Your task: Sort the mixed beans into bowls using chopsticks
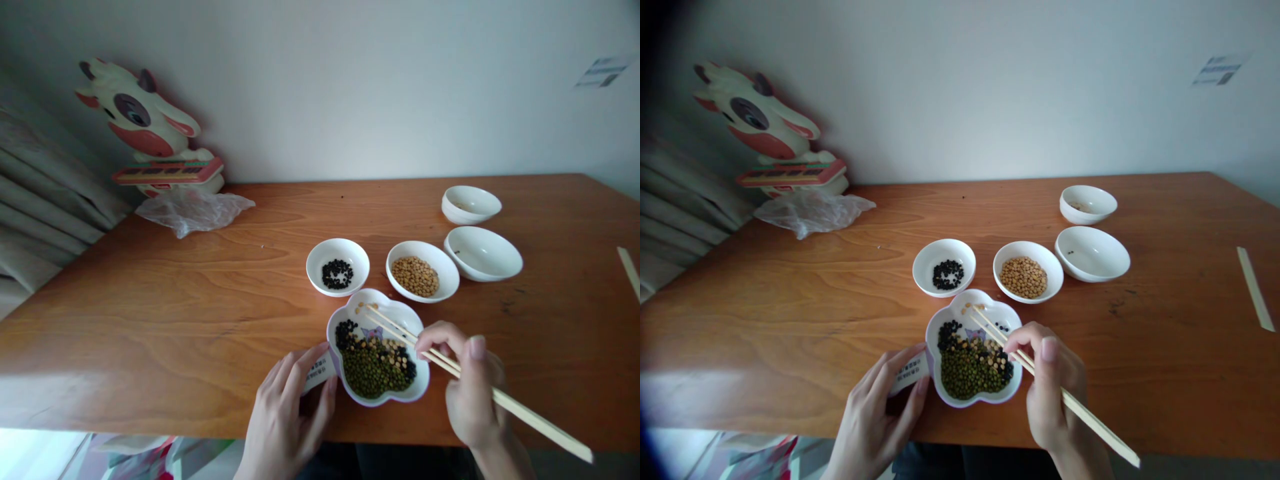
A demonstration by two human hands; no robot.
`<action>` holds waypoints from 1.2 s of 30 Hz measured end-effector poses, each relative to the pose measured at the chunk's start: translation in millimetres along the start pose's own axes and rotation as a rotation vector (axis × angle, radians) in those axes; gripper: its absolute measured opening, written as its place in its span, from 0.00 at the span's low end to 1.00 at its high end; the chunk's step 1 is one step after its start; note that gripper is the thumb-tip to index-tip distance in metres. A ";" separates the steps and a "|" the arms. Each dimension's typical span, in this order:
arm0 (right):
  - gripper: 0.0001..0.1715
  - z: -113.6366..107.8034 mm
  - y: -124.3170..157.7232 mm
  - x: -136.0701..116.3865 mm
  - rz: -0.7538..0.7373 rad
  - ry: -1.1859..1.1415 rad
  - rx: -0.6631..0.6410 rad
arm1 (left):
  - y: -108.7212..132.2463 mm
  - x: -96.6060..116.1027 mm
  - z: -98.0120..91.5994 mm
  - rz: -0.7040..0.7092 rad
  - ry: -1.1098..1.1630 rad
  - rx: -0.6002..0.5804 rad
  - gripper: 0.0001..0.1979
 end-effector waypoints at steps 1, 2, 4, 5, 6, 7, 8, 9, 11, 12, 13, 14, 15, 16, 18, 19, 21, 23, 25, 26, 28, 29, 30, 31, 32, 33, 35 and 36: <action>0.42 -2.2 0.2 1.2 -0.007 0.008 0.008 | -0.1 0.0 -0.1 -0.001 -0.001 0.001 0.20; 0.44 -4.2 0.2 2.5 -0.005 0.015 0.016 | -0.2 0.1 -0.3 -0.001 -0.002 0.001 0.20; 0.46 -6.6 -0.2 4.7 0.010 0.026 0.024 | -0.4 0.6 -0.8 -0.002 -0.004 0.004 0.20; 0.46 -6.9 -0.4 5.7 0.022 0.029 0.020 | -0.5 1.0 -1.1 -0.001 -0.005 0.006 0.19; 0.45 -6.6 -0.7 6.6 0.036 0.027 0.013 | -0.5 1.3 -1.3 0.001 -0.006 0.008 0.19; 0.44 -5.8 -0.9 7.3 0.046 0.018 0.006 | -0.5 1.7 -1.4 0.003 -0.006 0.011 0.20; 0.42 -4.7 -1.0 7.9 0.050 0.003 0.006 | -0.5 1.9 -1.5 0.004 -0.007 0.016 0.20; 0.40 -3.4 -1.1 8.3 0.049 -0.014 0.014 | -0.4 2.0 -1.5 0.005 -0.007 0.018 0.20; 0.36 -0.9 -1.7 8.8 0.038 -0.040 0.036 | -0.1 1.7 -1.2 0.007 -0.013 0.025 0.20; 0.34 -0.1 -2.2 8.8 0.031 -0.042 0.048 | 0.1 1.3 -1.0 0.007 -0.015 0.025 0.20; 0.32 0.4 -3.1 8.7 0.026 -0.035 0.061 | 0.3 0.9 -0.8 0.007 -0.015 0.026 0.20; 0.31 0.4 -4.3 8.3 0.020 -0.022 0.072 | 0.5 0.4 -0.6 0.006 -0.013 0.024 0.20; 0.30 0.2 -5.9 7.9 0.012 -0.008 0.076 | 0.6 0.0 -0.4 0.003 -0.010 0.021 0.20; 0.29 -0.3 -7.8 7.3 0.006 0.009 0.078 | 0.6 -0.4 -0.4 0.000 -0.007 0.018 0.20; 0.29 -1.6 -12.2 6.2 0.012 0.034 0.070 | 0.6 -0.7 -0.4 -0.004 -0.003 0.013 0.20; 0.30 -2.2 -14.5 5.5 0.022 0.037 0.064 | 0.6 -0.5 -0.5 -0.006 -0.003 0.012 0.20; 0.33 -3.4 -18.7 3.5 0.045 0.019 0.058 | 0.2 0.1 -0.9 -0.006 -0.003 0.014 0.20; 0.37 -4.7 -21.4 0.3 0.063 -0.017 0.045 | -0.2 1.1 -1.3 -0.002 -0.003 0.018 0.19; 0.40 -6.9 -22.1 -3.4 0.075 -0.035 0.012 | -0.7 2.0 -1.6 -0.001 -0.004 0.021 0.19; 0.41 -8.5 -21.7 -5.2 0.079 -0.033 -0.008 | -0.9 2.3 -1.7 -0.001 -0.003 0.022 0.19; 0.40 -12.5 -20.5 -8.0 0.076 -0.008 -0.031 | -1.0 2.5 -1.8 -0.003 -0.003 0.021 0.19; 0.40 -14.4 -20.1 -8.9 0.073 0.012 -0.031 | -0.9 2.4 -1.8 -0.001 -0.004 0.019 0.19; 0.39 -16.0 -20.0 -9.3 0.072 0.031 -0.028 | -0.7 2.3 -1.8 0.000 -0.005 0.017 0.19; 0.38 -16.8 -20.4 -9.4 0.076 0.045 -0.026 | -0.5 2.1 -1.8 0.002 -0.007 0.015 0.19; 0.37 -16.8 -21.3 -9.3 0.082 0.054 -0.025 | -0.3 1.9 -1.7 0.004 -0.009 0.014 0.19; 0.37 -15.9 -22.4 -9.1 0.090 0.054 -0.030 | -0.1 1.7 -1.7 0.005 -0.012 0.014 0.19; 0.36 -12.0 -24.3 -9.0 0.103 0.037 -0.048 | 0.3 1.4 -1.6 0.003 -0.015 0.017 0.19; 0.37 -9.4 -24.5 -9.2 0.105 0.026 -0.053 | 0.5 1.3 -1.4 0.004 -0.014 0.017 0.19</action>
Point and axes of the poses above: each hand's wrist, its own y-axis away from the middle knuckle, its own z-axis out of the palm, x = y × z, the point moved 1 cm from there along -y, towards the middle knuckle, and after that the axes turned 10 degrees about -z, right-handed, at the moved point
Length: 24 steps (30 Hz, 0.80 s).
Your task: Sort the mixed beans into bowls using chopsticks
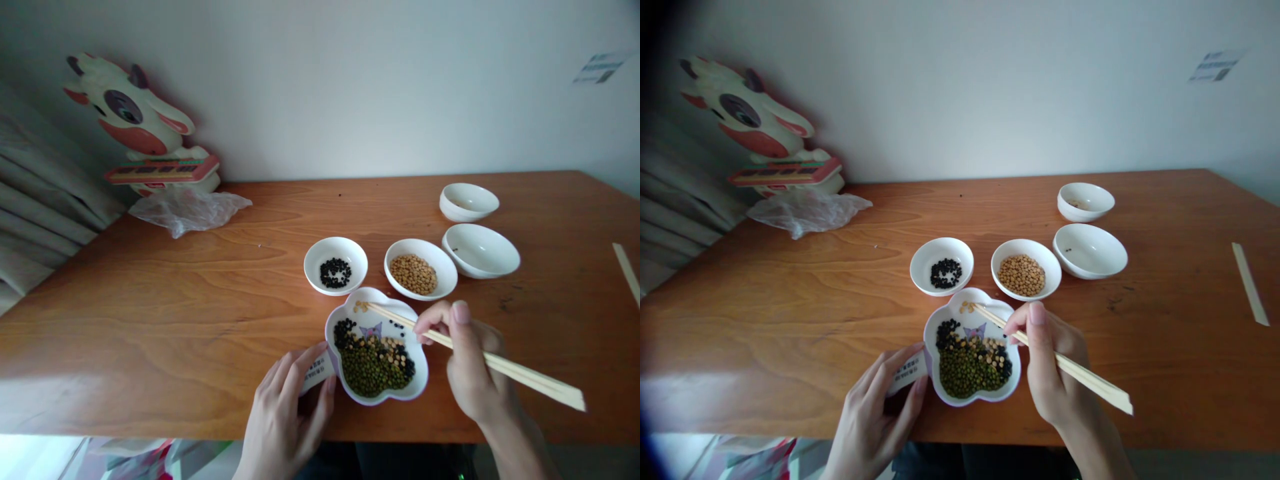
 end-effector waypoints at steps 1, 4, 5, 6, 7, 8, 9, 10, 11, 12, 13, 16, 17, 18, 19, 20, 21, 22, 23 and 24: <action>0.38 2.8 0.4 -0.6 0.000 -0.012 0.001 | 0.2 -0.1 0.2 0.001 0.003 -0.002 0.19; 0.41 11.8 5.1 -3.2 -0.017 -0.068 0.000 | 0.5 -0.6 1.0 -0.001 0.013 -0.010 0.19; 0.40 14.7 7.1 -4.3 -0.030 -0.088 -0.017 | 0.6 -0.9 1.3 -0.002 0.015 -0.014 0.19; 0.38 17.3 8.8 -5.6 -0.048 -0.103 -0.039 | 0.5 -1.2 1.5 -0.004 0.016 -0.017 0.19; 0.35 19.5 9.9 -6.8 -0.068 -0.109 -0.061 | 0.5 -1.5 1.6 -0.004 0.017 -0.019 0.19; 0.32 20.9 10.6 -7.9 -0.085 -0.104 -0.075 | 0.4 -1.7 1.6 -0.004 0.018 -0.021 0.19; 0.30 21.6 10.7 -8.7 -0.101 -0.088 -0.078 | 0.3 -1.9 1.6 -0.002 0.019 -0.020 0.20; 0.29 21.3 10.6 -9.2 -0.113 -0.068 -0.073 | 0.3 -2.0 1.5 -0.001 0.020 -0.017 0.19; 0.29 20.2 10.5 -9.3 -0.121 -0.053 -0.065 | 0.3 -2.1 1.4 0.000 0.020 -0.016 0.19; 0.29 18.4 10.7 -8.9 -0.127 -0.042 -0.058 | 0.4 -2.1 1.3 0.000 0.018 -0.015 0.19; 0.30 15.9 11.2 -7.9 -0.127 -0.036 -0.052 | 0.6 -2.2 1.3 0.000 0.016 -0.014 0.20; 0.37 7.0 14.9 -2.1 -0.104 -0.041 -0.024 | 1.0 -2.3 1.4 -0.005 0.014 -0.012 0.20; 0.39 4.6 16.1 0.5 -0.080 -0.035 -0.007 | 0.9 -2.2 1.5 -0.005 0.014 -0.011 0.20; 0.41 2.8 17.1 3.1 -0.052 -0.029 0.009 | 0.8 -2.1 1.6 -0.005 0.014 -0.009 0.20; 0.43 2.0 17.5 5.4 -0.029 -0.025 0.022 | 0.5 -1.8 1.7 -0.002 0.014 -0.010 0.20; 0.44 2.2 17.3 7.3 -0.017 -0.026 0.026 | 0.1 -1.5 1.7 0.001 0.014 -0.009 0.20; 0.45 3.3 16.6 8.7 -0.010 -0.031 0.023 | -0.4 -1.2 1.6 0.003 0.013 -0.009 0.20; 0.45 5.0 15.6 9.5 -0.008 -0.040 0.015 | -0.9 -0.8 1.5 0.002 0.012 -0.008 0.19; 0.45 7.0 14.2 9.9 -0.007 -0.049 0.011 | -1.3 -0.4 1.3 0.003 0.010 -0.006 0.19; 0.44 9.1 12.8 9.9 -0.006 -0.057 0.009 | -1.6 0.0 1.1 0.002 0.009 -0.003 0.19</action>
Point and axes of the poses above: each hand's wrist, its own y-axis away from the middle knuckle, its own z-axis out of the palm, x = y × z, the point moved 1 cm from there along -y, towards the middle knuckle, and after that the axes turned 10 degrees about -z, right-handed, at the moved point
